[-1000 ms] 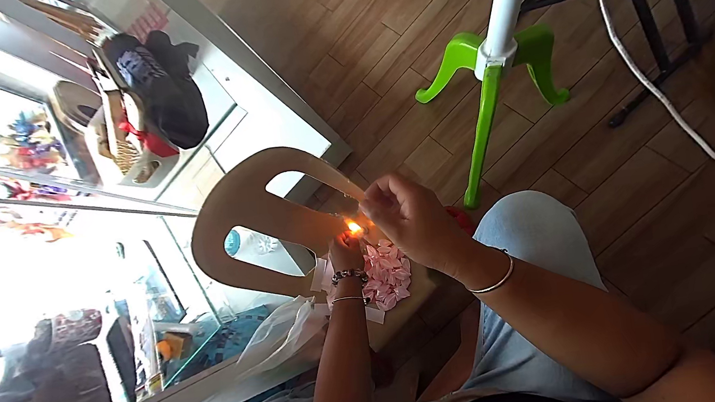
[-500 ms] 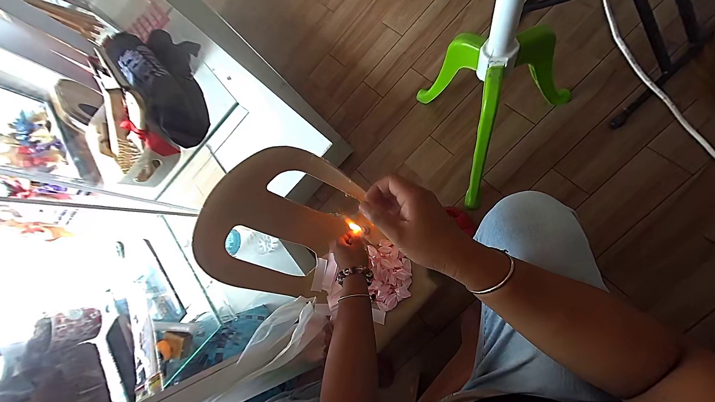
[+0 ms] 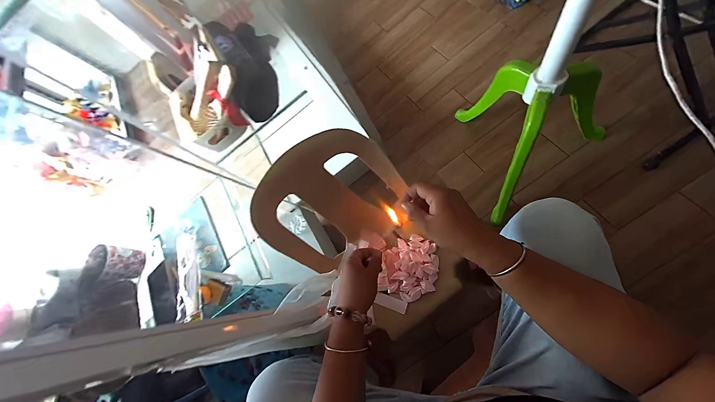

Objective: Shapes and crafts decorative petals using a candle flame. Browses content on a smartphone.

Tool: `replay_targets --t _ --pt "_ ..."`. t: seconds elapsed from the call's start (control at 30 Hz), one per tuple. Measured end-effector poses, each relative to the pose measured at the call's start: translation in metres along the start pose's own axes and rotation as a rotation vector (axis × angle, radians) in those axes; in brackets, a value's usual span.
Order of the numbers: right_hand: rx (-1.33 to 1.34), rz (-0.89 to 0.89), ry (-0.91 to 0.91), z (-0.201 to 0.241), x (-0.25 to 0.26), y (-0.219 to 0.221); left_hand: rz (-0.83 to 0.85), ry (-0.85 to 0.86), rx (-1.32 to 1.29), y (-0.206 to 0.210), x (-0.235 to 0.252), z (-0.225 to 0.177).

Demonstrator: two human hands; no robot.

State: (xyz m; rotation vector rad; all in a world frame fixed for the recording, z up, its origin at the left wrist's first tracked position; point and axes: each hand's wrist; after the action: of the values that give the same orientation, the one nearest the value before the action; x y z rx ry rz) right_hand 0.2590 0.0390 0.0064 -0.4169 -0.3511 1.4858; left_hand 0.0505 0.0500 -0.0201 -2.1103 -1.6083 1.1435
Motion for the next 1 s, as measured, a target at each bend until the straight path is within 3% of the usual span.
replay_targets --t 0.07,0.13,0.23,0.37,0.67,1.0 --pt "-0.053 0.04 -0.026 0.001 0.002 0.01 -0.002 0.013 -0.028 -0.015 -0.014 0.004" --pt "-0.002 0.108 -0.042 0.005 0.002 0.017 -0.005 0.091 -0.287 -0.023 -0.026 0.003" --pt "0.207 0.226 -0.072 0.01 -0.003 0.032 0.003 0.227 -0.642 -0.03 -0.039 -0.001" --pt "0.548 0.262 -0.13 0.023 -0.015 0.054 -0.01 0.393 -0.792 -0.039 -0.048 0.004" --pt "0.605 0.184 -0.249 0.039 -0.018 0.084 -0.122 0.437 -0.707 -0.049 -0.049 0.016" --pt "0.443 0.102 -0.312 0.027 -0.011 0.081 -0.149 0.398 -0.621 -0.041 -0.047 0.009"
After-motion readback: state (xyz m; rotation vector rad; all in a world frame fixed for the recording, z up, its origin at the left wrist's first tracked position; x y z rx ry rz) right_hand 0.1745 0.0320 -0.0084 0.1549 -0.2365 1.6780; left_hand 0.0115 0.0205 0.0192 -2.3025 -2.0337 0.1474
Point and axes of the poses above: each hand's wrist, its own x-axis towards the middle knuckle, its own y-axis out of the palm, z = x × y, and after that the axes turned 5 degrees about -x, right-handed
